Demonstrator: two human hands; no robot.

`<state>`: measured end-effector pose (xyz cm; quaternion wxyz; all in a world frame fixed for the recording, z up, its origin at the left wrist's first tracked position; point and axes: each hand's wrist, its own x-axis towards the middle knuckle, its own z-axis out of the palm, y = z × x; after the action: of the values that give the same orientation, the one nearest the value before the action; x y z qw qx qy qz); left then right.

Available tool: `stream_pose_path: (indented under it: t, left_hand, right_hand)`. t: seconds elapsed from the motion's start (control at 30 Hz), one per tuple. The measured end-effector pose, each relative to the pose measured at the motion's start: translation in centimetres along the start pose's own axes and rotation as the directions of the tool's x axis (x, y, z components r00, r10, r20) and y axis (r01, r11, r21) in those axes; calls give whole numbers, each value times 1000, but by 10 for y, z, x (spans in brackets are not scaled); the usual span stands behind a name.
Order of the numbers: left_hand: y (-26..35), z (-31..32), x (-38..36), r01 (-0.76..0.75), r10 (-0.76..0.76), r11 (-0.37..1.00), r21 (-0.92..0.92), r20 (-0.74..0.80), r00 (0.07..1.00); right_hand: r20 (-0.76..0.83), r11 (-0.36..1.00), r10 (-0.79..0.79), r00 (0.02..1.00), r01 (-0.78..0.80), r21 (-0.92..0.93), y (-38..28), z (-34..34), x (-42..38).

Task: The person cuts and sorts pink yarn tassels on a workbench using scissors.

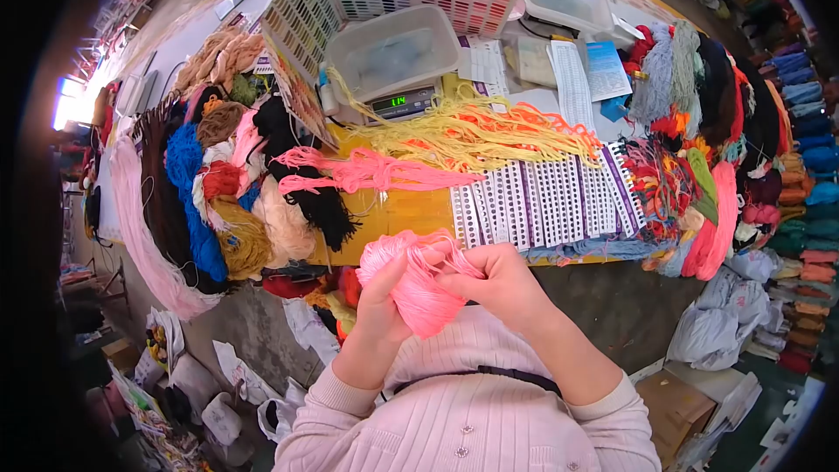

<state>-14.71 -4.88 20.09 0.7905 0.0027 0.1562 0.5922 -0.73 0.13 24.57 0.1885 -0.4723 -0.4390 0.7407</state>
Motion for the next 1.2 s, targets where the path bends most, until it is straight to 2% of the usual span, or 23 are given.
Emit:
stream_pose_path:
  t: [0.1,0.17,0.3,0.37,0.4,0.43,0.47,0.53,0.6,0.63,0.67,0.73,0.8,0.83,0.87,0.93,0.97,1.0,1.03,1.07,1.1,1.13,1.2]
  left_hand:
    - [-1,3,2,-12,16,998,69,-47,999]
    - [-1,4,2,23,-3,983,182,-111,994]
    - [-1,5,3,123,-108,951,285,-68,992]
    - [7,17,5,224,-228,932,284,-20,974]
    - [5,8,11,249,-271,859,447,-16,963]
    - [2,-1,17,257,-313,759,598,-11,950]
    - [6,-5,21,318,-380,702,638,-42,924]
    - [17,-3,30,326,-401,671,666,-43,915]
    - [22,-32,30,309,-275,851,424,-141,951]
    - [27,-42,30,197,-129,938,284,-242,962]
    - [31,-52,30,40,21,984,172,-335,942]
    - [51,-116,13,-237,178,931,-277,-221,959]
    - [79,-218,-42,-290,222,870,-399,-208,953]
    - [93,-259,-81,-293,318,948,124,-401,859]
    - [107,-297,-117,-14,397,830,557,-573,717]
    - [119,-311,-135,128,528,769,627,-734,427]
    - [118,-282,-127,-58,467,879,473,-831,302]
    - [116,-247,-115,-286,393,897,337,-904,168]
    - [111,-232,-95,-219,482,858,464,-876,31]
    - [114,-259,-97,-303,477,872,384,-806,351]
    - [105,-261,-78,-382,382,909,168,-704,598]
    - [96,-261,-58,-342,256,938,-60,-546,798]
    - [46,-232,37,-224,77,912,-343,-393,916]
  right_hand:
    - [-26,992,-74,997,77,104,7,-3,0]
    - [43,960,-12,999,-1,279,2,-6,-1]
    - [294,823,105,950,-249,511,0,-28,-12]
    - [414,783,215,885,-409,468,-4,-41,-16]
    - [476,755,264,839,-487,439,-6,-46,-18]
    - [309,950,271,912,-304,63,-15,-49,-22]
    - [161,924,191,968,-122,-364,-30,-51,-28]
    - [161,733,11,987,102,-673,-33,-67,-32]
    - [298,842,-269,916,374,-388,-23,-89,-23]
    - [330,843,-410,850,492,-220,-20,-102,-18]
    - [281,937,-349,894,333,107,-27,-118,-18]
    - [169,813,-374,912,235,533,-17,-162,-3]
    - [-23,663,-311,950,235,711,14,-231,12]
    - [-140,626,-238,961,262,735,35,-274,18]
    - [-266,614,-165,950,310,726,54,-322,20]
    - [-597,699,-161,786,518,494,75,-431,9]
    - [-752,759,-200,628,585,287,80,-488,0]
    - [-927,740,-125,354,656,151,56,-490,-2]
    - [-684,716,-362,633,659,231,78,-577,-32]
    - [-645,758,-413,643,635,147,64,-556,-19]
    - [-778,837,-323,540,547,32,52,-489,13]
    - [-700,880,-354,621,474,-24,67,-459,35]
    - [-589,923,-325,740,384,-26,96,-405,79]
